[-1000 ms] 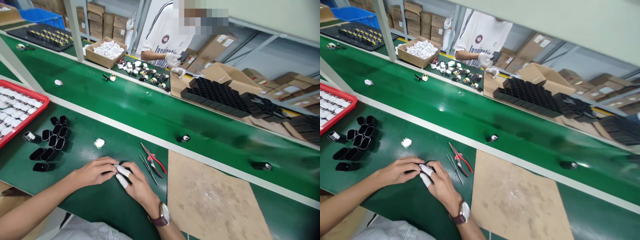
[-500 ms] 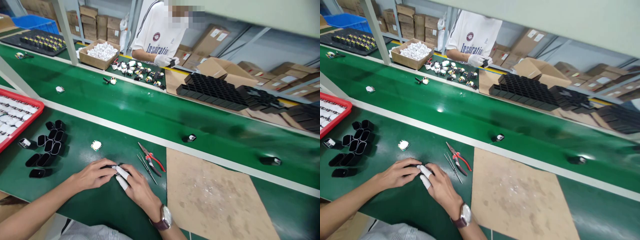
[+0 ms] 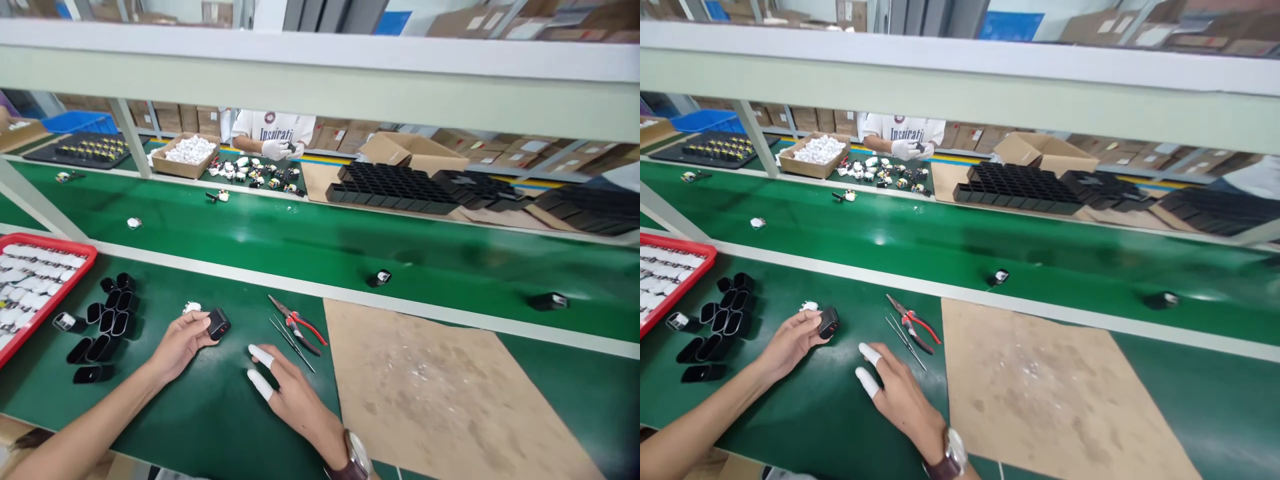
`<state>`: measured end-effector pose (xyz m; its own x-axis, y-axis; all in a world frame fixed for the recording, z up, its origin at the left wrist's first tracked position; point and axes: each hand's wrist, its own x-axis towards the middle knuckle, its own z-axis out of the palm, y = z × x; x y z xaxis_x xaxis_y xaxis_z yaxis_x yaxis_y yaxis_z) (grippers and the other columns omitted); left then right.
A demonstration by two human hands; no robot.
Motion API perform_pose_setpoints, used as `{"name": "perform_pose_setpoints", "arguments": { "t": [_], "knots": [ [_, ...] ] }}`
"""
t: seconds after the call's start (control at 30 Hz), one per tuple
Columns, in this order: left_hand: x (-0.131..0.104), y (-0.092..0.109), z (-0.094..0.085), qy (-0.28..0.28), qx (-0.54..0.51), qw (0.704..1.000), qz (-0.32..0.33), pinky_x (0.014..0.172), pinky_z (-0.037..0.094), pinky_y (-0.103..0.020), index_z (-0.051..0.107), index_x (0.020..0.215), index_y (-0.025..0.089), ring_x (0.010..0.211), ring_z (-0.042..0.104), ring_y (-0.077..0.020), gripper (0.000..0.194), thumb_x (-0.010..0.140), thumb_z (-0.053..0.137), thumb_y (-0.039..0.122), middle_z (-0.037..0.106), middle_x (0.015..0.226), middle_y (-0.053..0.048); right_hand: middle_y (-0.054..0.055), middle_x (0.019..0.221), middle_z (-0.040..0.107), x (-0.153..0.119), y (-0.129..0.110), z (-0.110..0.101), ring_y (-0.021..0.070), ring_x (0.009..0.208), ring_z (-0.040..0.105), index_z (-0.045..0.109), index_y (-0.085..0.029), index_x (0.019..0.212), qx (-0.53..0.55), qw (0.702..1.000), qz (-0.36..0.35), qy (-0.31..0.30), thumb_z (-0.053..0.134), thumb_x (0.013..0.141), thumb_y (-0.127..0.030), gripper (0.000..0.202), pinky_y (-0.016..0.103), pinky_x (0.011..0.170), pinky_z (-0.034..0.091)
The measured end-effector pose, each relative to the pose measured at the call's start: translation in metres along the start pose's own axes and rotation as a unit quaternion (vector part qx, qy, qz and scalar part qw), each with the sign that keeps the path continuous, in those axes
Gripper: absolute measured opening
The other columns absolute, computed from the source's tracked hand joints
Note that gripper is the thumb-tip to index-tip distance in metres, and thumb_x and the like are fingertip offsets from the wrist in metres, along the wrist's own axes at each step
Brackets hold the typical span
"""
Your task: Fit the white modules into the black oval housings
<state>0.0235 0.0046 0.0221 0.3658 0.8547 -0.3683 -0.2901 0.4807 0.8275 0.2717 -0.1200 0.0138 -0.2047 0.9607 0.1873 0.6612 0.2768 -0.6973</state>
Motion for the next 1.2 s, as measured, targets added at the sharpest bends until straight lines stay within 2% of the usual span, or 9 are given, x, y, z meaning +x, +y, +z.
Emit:
{"name": "perform_pose_setpoints", "arguments": {
  "t": [0.1, 0.17, 0.3, 0.43, 0.57, 0.7, 0.9, 1.07, 1.2],
  "knots": [
    [0.005, 0.016, 0.001, -0.003, 0.022, 1.0, 0.016, 0.084, 0.066, -0.037, 0.075, 0.093, 0.014, 0.088, 0.078, -0.0219, 0.034, 0.079, 0.092, 0.04, 0.08, 0.097, -0.01, 0.011, 0.139, 0.067, -0.009, 0.0, -0.002, 0.0249, 0.123, 0.071, 0.057, -0.026, 0.144, -0.026, 1.0, -0.01, 0.0, 0.053, 0.109, -0.03, 0.036, 0.041, 0.104, 0.062],
    [0.02, 0.034, 0.0, -0.005, 0.168, 0.981, 0.099, 0.084, 0.066, -0.04, 0.074, 0.097, 0.015, 0.088, 0.078, -0.0231, 0.033, 0.086, 0.084, 0.045, 0.079, 0.099, -0.011, 0.01, 0.137, 0.068, -0.01, -0.003, -0.005, 0.0243, 0.122, 0.071, 0.06, -0.025, 0.14, -0.036, 0.999, -0.019, -0.007, 0.053, 0.109, -0.028, 0.032, 0.04, 0.105, 0.062],
    [0.083, 0.086, -0.005, 0.038, 0.422, 0.866, 0.263, 0.09, 0.063, -0.041, 0.073, 0.089, 0.018, 0.092, 0.074, -0.0239, 0.026, 0.081, 0.083, 0.041, 0.074, 0.098, -0.008, 0.009, 0.13, 0.071, -0.003, -0.015, -0.008, 0.0241, 0.116, 0.074, 0.065, -0.025, 0.132, -0.057, 0.997, -0.052, -0.015, 0.054, 0.108, -0.025, 0.027, 0.04, 0.102, 0.064],
    [0.144, 0.131, -0.014, 0.095, 0.489, 0.818, 0.287, 0.097, 0.057, -0.041, 0.065, 0.07, 0.018, 0.09, 0.069, -0.0229, 0.022, 0.076, 0.084, 0.027, 0.065, 0.081, -0.004, 0.009, 0.128, 0.072, 0.009, -0.027, -0.003, 0.0245, 0.113, 0.074, 0.066, -0.024, 0.131, -0.073, 0.993, -0.092, -0.005, 0.055, 0.107, -0.023, 0.026, 0.04, 0.1, 0.064],
    [0.157, 0.146, -0.019, 0.113, 0.529, 0.789, 0.292, 0.094, 0.057, -0.042, 0.066, 0.075, 0.016, 0.093, 0.069, -0.0241, 0.022, 0.079, 0.083, 0.03, 0.07, 0.09, -0.007, 0.009, 0.129, 0.07, 0.025, -0.03, 0.004, 0.0245, 0.114, 0.073, 0.065, -0.024, 0.131, -0.08, 0.99, -0.114, 0.0, 0.056, 0.106, -0.021, 0.027, 0.04, 0.099, 0.065],
    [0.112, 0.157, -0.027, 0.102, 0.536, 0.778, 0.312, 0.089, 0.06, -0.036, 0.074, 0.105, 0.017, 0.103, 0.071, -0.0255, 0.032, 0.082, 0.081, 0.038, 0.074, 0.117, -0.012, 0.013, 0.136, 0.066, 0.063, -0.029, 0.022, 0.0289, 0.121, 0.069, 0.061, -0.02, 0.138, -0.112, 0.986, -0.127, -0.002, 0.062, 0.103, -0.022, 0.035, 0.047, 0.104, 0.062],
    [-0.04, 0.173, -0.069, 0.119, 0.587, 0.733, 0.323, 0.07, 0.056, -0.028, 0.074, 0.109, 0.02, 0.079, 0.07, -0.018, 0.037, 0.095, 0.071, 0.055, 0.074, 0.093, -0.004, 0.02, 0.133, 0.064, 0.137, -0.029, 0.071, 0.0365, 0.118, 0.064, 0.066, -0.012, 0.124, -0.145, 0.979, -0.14, -0.011, 0.072, 0.096, -0.026, 0.032, 0.057, 0.1, 0.059],
    [-0.137, 0.122, -0.128, 0.147, 0.754, 0.593, 0.242, 0.057, 0.048, -0.028, 0.076, 0.093, 0.023, 0.068, 0.063, -0.0189, 0.04, 0.095, 0.067, 0.062, 0.062, 0.089, -0.004, 0.016, 0.114, 0.067, 0.15, -0.02, 0.084, 0.0336, 0.104, 0.065, 0.068, -0.016, 0.11, -0.119, 0.983, -0.141, -0.01, 0.059, 0.098, -0.013, 0.015, 0.055, 0.091, 0.058],
    [-0.156, 0.078, -0.149, 0.131, 0.782, 0.56, 0.242, 0.053, 0.046, -0.029, 0.075, 0.092, 0.023, 0.071, 0.062, -0.0217, 0.033, 0.107, 0.051, 0.04, 0.056, 0.086, -0.006, 0.014, 0.125, 0.068, 0.124, -0.008, 0.065, 0.0297, 0.111, 0.064, 0.063, -0.017, 0.13, -0.099, 0.985, -0.14, -0.013, 0.052, 0.099, -0.011, 0.033, 0.052, 0.099, 0.058]
  ]
}}
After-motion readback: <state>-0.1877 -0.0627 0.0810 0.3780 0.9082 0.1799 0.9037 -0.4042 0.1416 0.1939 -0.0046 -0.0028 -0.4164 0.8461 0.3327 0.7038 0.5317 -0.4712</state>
